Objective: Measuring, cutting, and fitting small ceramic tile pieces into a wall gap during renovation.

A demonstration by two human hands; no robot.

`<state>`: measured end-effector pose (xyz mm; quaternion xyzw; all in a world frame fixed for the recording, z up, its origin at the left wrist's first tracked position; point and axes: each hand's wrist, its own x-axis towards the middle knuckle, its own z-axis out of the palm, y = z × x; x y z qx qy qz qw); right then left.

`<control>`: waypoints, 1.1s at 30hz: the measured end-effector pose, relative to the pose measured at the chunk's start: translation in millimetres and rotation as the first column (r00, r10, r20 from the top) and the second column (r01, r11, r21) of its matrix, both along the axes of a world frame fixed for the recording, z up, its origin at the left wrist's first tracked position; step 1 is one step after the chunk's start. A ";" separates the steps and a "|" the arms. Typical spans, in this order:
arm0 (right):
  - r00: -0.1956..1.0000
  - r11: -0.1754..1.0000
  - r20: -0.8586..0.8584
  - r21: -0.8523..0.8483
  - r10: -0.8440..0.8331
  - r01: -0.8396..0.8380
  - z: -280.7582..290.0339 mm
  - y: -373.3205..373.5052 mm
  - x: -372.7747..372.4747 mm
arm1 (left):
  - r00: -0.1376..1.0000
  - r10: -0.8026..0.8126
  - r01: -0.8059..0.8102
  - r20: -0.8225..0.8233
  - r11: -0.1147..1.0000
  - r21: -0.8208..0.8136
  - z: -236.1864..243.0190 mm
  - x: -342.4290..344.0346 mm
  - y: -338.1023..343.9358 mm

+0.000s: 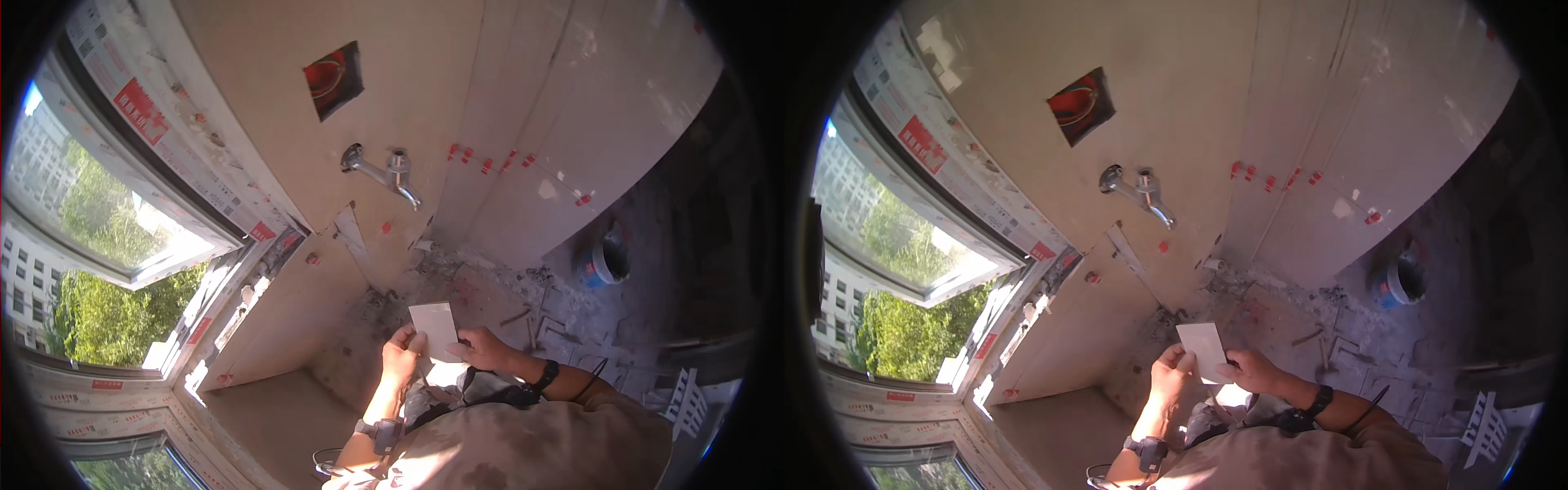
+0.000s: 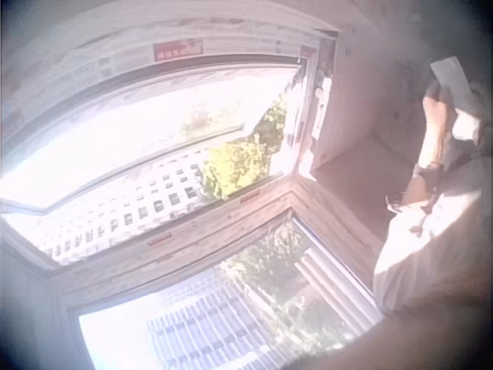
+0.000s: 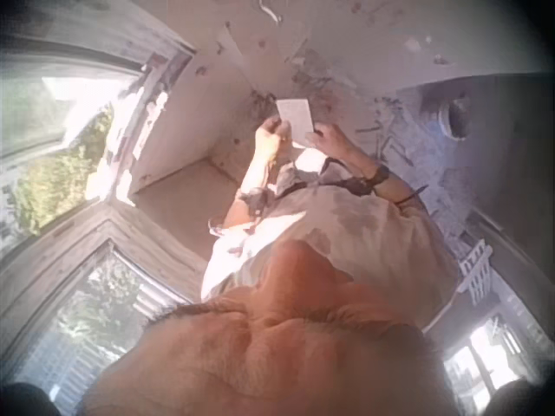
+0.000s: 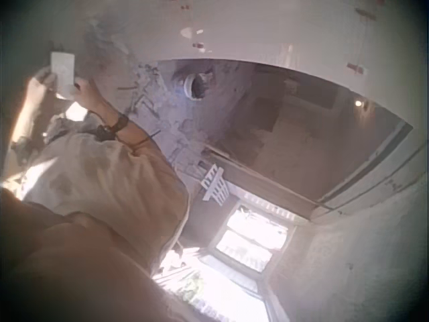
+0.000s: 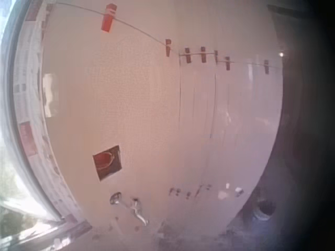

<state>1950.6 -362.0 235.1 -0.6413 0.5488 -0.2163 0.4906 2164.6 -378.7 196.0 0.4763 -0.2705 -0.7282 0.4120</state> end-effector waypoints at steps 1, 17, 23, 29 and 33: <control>0.998 0.998 -0.013 0.007 -0.059 0.060 0.1 10.2 -7.7 | 0.999 -0.028 0.027 -0.046 0.999 -0.028 1.3 -11.2 -2.6; 0.401 0.336 0.138 -0.343 -0.906 0.877 -11.1 240.3 -283.2 | 0.508 -0.796 0.859 0.328 0.440 -0.262 26.1 -388.9 58.6; 0.352 0.148 0.148 -0.712 -0.924 0.687 14.1 310.0 -428.1 | 0.404 -0.781 0.884 0.476 0.201 -0.421 51.8 -536.3 130.1; 0.348 0.220 0.169 -0.510 -0.922 0.831 16.2 335.5 -527.7 | 0.469 -0.671 0.706 0.575 -0.106 -0.700 52.1 -669.0 156.9; 0.222 0.152 0.082 -0.501 -0.972 0.852 -2.0 338.4 -602.1 | 0.393 -0.727 0.737 0.564 -0.117 -0.665 25.1 -765.5 154.0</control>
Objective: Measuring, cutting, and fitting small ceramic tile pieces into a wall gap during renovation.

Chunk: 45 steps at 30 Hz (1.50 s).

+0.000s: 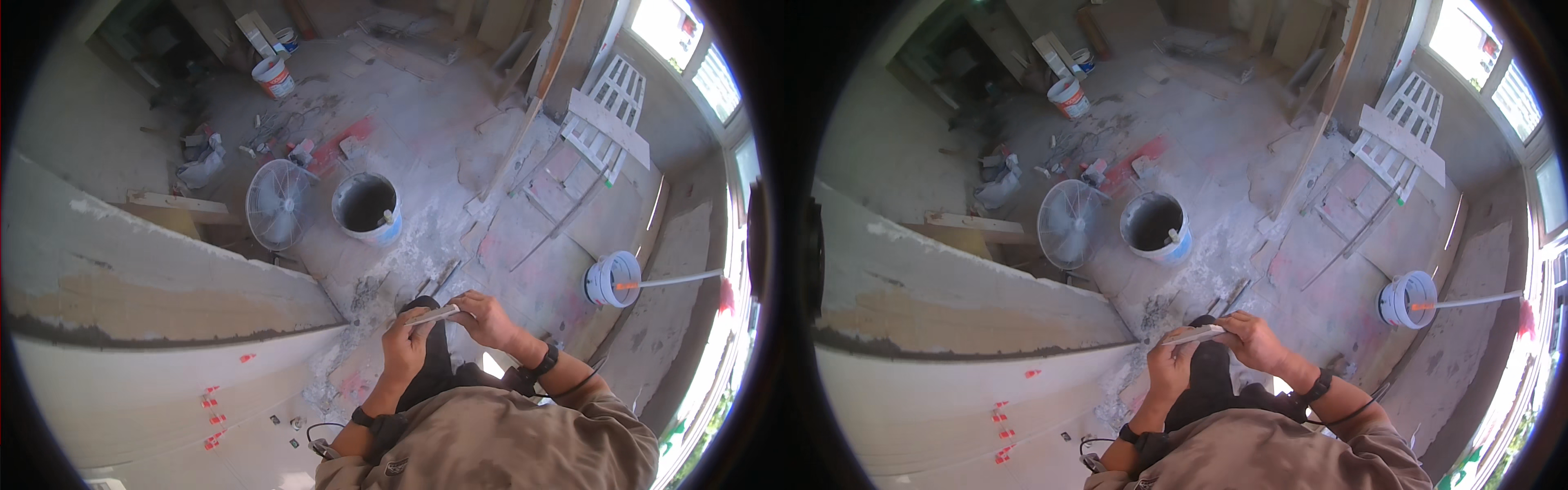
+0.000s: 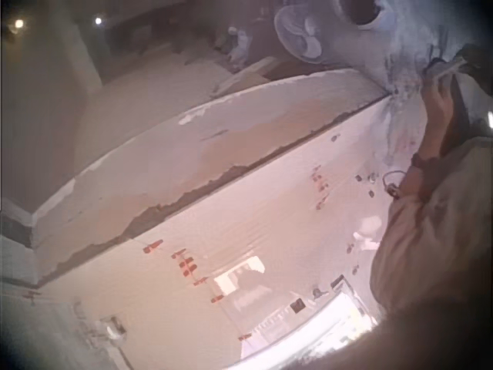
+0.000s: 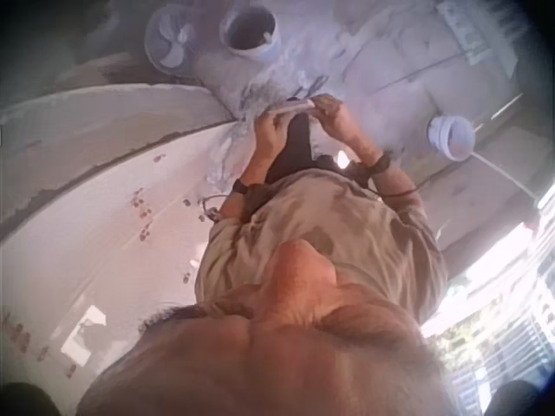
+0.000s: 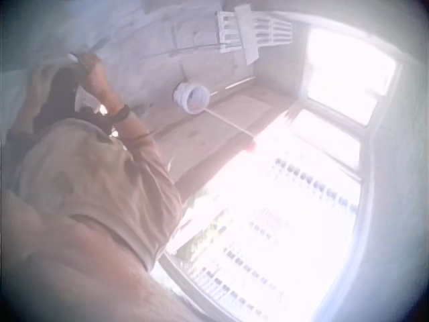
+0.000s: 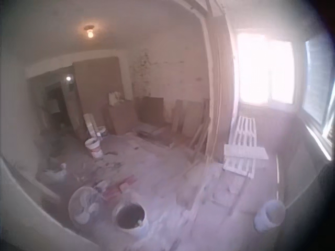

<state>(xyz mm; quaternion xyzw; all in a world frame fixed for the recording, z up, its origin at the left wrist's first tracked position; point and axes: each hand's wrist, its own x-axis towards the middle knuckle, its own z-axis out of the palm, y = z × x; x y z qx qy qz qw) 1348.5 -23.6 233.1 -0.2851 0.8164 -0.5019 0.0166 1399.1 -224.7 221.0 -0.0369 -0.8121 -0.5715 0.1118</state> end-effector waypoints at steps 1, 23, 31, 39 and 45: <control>0.999 1.000 0.037 0.020 -0.019 0.018 -5.3 2.5 -25.7 | 0.999 -0.002 0.002 -0.033 1.000 0.002 -10.0 -28.4 0.6; 0.517 0.981 0.837 0.114 -0.179 0.155 -33.2 -47.2 -697.4 | 0.866 -0.168 -0.428 0.470 0.235 0.873 -78.8 -669.2 -132.4; 0.626 0.950 0.780 0.179 0.022 -0.257 -93.9 -116.6 -964.8 | 0.745 0.134 -0.621 0.654 -0.219 0.753 -94.3 -799.1 -170.8; 0.270 0.556 0.850 -0.032 0.452 -0.830 -74.2 -329.2 -1095.3 | 0.589 0.452 -0.746 0.670 -0.014 0.666 -88.5 -918.8 -196.8; -0.016 0.643 0.969 -0.176 0.246 -0.745 -98.1 -429.2 -1185.5 | 0.599 0.580 -0.626 0.552 -0.091 0.775 -104.9 -1019.8 -266.3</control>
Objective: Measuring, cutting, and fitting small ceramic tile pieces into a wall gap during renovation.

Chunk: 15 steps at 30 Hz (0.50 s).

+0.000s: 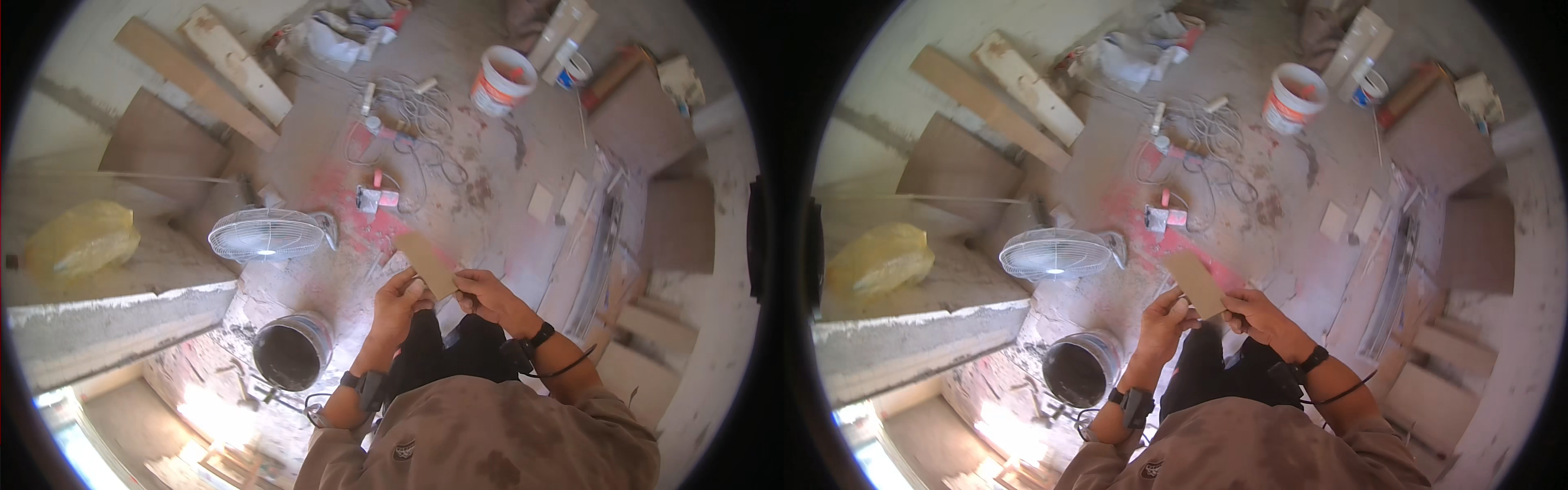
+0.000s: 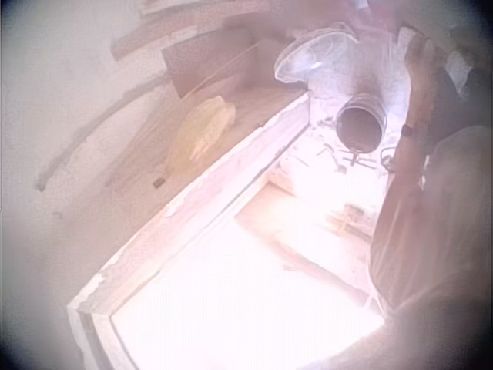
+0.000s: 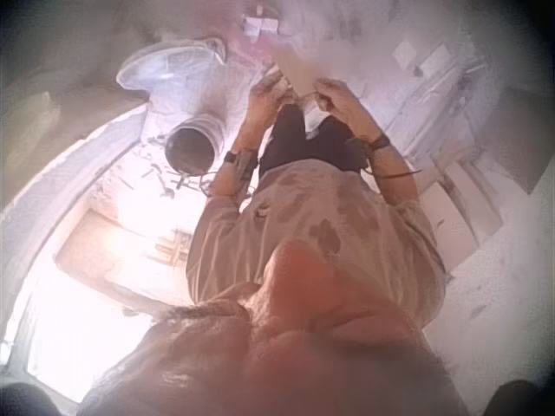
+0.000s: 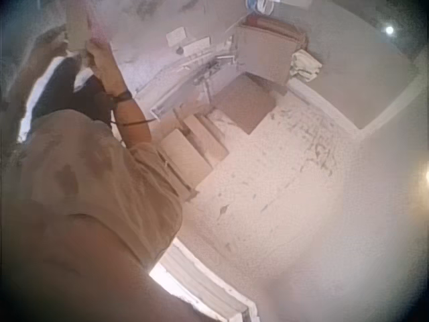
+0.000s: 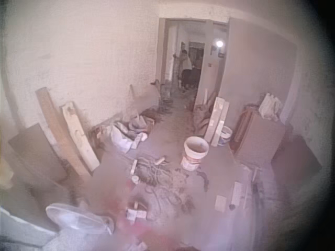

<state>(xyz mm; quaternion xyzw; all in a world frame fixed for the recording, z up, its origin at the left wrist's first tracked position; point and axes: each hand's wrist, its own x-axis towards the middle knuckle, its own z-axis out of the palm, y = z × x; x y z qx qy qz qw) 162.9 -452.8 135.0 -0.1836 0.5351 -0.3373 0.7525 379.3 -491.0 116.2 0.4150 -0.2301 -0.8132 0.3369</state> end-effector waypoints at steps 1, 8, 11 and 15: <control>0.982 0.993 0.157 0.074 -0.105 0.094 4.2 -12.1 -8.2 | 0.983 0.018 -0.027 -0.185 0.998 -0.050 4.3 -12.3 -8.9; 0.832 0.977 0.553 0.195 -0.036 -0.088 12.3 -106.2 -31.0 | 0.934 0.306 -0.276 -0.186 0.946 0.169 4.8 -53.0 -38.4; 0.739 0.949 0.673 0.210 0.034 -0.234 -22.4 -143.0 -44.8 | 0.900 0.421 -0.405 -0.116 0.904 0.137 -12.0 -75.9 -45.0; 0.719 0.876 0.690 0.291 0.088 -0.385 -62.9 -182.6 -65.7 | 0.806 0.592 -0.586 0.010 0.794 0.161 -25.0 -110.2 -47.2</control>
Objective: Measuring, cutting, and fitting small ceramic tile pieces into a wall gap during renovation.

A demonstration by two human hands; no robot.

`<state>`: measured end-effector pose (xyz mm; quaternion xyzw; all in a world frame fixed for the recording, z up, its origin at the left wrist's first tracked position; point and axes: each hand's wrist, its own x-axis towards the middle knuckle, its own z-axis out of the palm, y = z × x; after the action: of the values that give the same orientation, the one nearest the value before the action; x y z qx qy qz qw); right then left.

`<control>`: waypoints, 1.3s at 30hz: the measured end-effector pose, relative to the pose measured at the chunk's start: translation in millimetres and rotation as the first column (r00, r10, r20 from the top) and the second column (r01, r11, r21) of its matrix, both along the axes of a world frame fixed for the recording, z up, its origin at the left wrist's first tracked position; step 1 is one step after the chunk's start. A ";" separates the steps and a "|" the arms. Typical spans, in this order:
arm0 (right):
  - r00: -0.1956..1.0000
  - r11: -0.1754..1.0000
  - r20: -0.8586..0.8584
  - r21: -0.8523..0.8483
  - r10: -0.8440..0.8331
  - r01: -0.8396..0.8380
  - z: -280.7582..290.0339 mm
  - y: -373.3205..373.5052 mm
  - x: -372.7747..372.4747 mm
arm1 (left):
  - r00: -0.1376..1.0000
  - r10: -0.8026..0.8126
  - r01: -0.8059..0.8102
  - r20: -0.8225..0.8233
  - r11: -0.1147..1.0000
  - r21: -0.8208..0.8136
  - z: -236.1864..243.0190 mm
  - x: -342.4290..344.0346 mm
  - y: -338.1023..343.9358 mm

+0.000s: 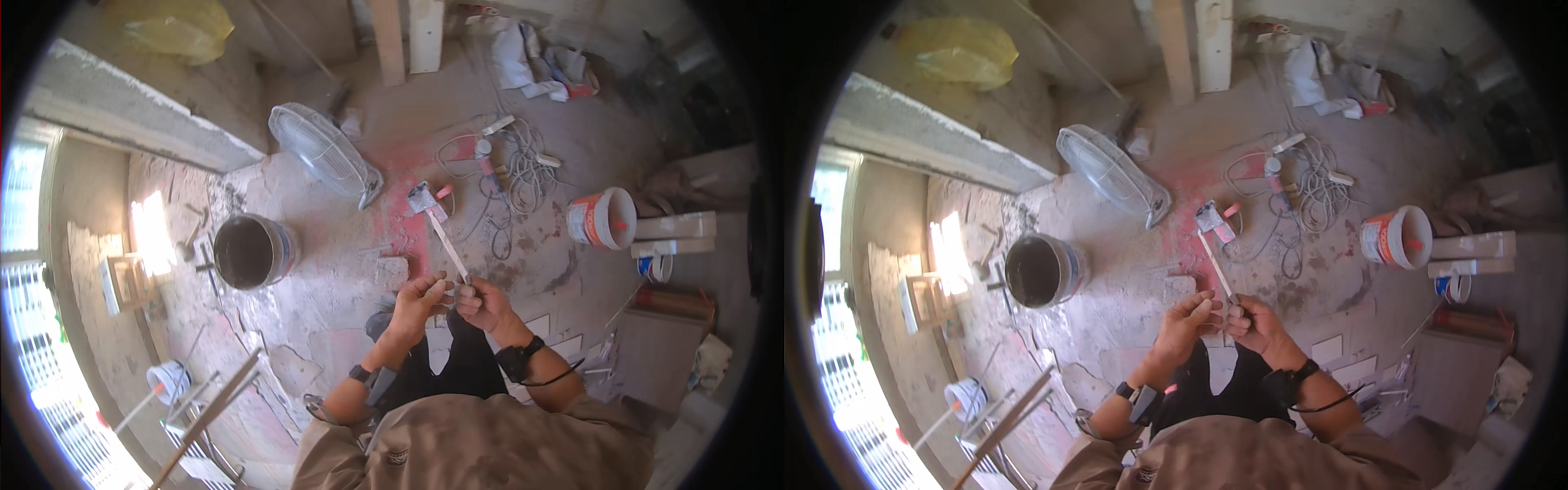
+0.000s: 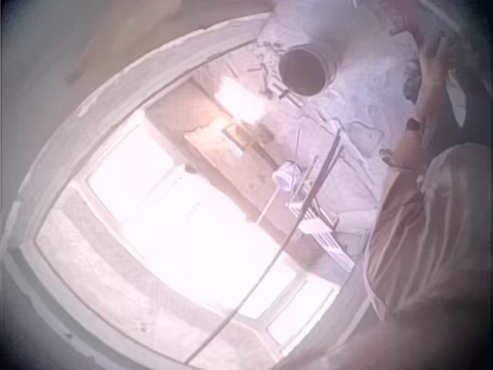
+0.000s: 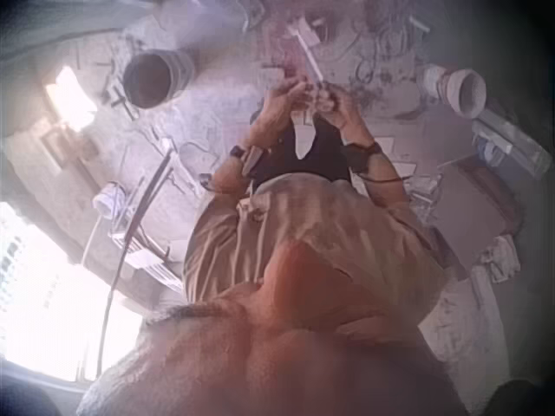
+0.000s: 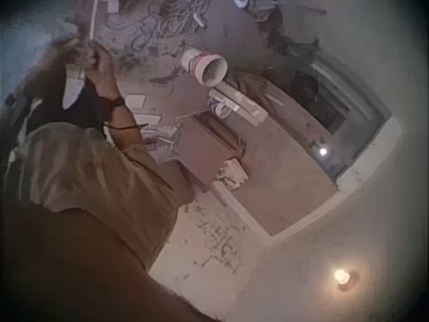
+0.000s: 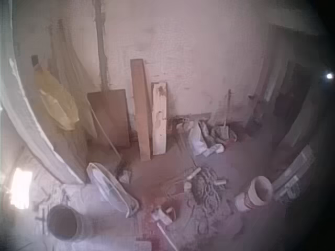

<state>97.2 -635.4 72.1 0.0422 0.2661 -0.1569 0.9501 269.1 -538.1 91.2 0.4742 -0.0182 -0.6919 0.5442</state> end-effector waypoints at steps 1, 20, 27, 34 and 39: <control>0.999 0.999 -0.038 0.015 0.031 -0.031 -5.6 -10.2 -3.1 | 0.999 0.034 -0.034 0.000 0.999 0.009 -2.6 -6.1 -2.3; 0.370 -0.002 -0.763 -0.438 0.530 -0.899 -439.1 8.6 55.7 | 0.167 -0.514 0.274 0.841 0.844 0.462 -451.7 11.8 79.8; 0.444 0.095 -0.706 -0.476 0.552 -0.875 -530.5 -8.7 42.6 | 0.041 -0.395 0.349 0.918 0.866 0.357 -551.7 28.7 52.5; 0.302 0.157 -0.717 -0.497 -0.629 -0.854 -539.1 -233.9 7.2 | -0.140 -0.290 0.306 0.947 0.897 0.320 -591.6 15.3 60.1; 0.685 0.797 -0.726 -0.377 0.061 -0.471 -590.6 -319.7 23.9 | -0.228 -0.178 0.350 0.957 0.902 0.251 -623.2 8.4 45.4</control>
<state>121.0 -955.1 -518.5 -0.3267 0.5435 -0.0824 0.7688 277.5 -492.8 -532.1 0.7801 -0.5622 -0.1856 0.2024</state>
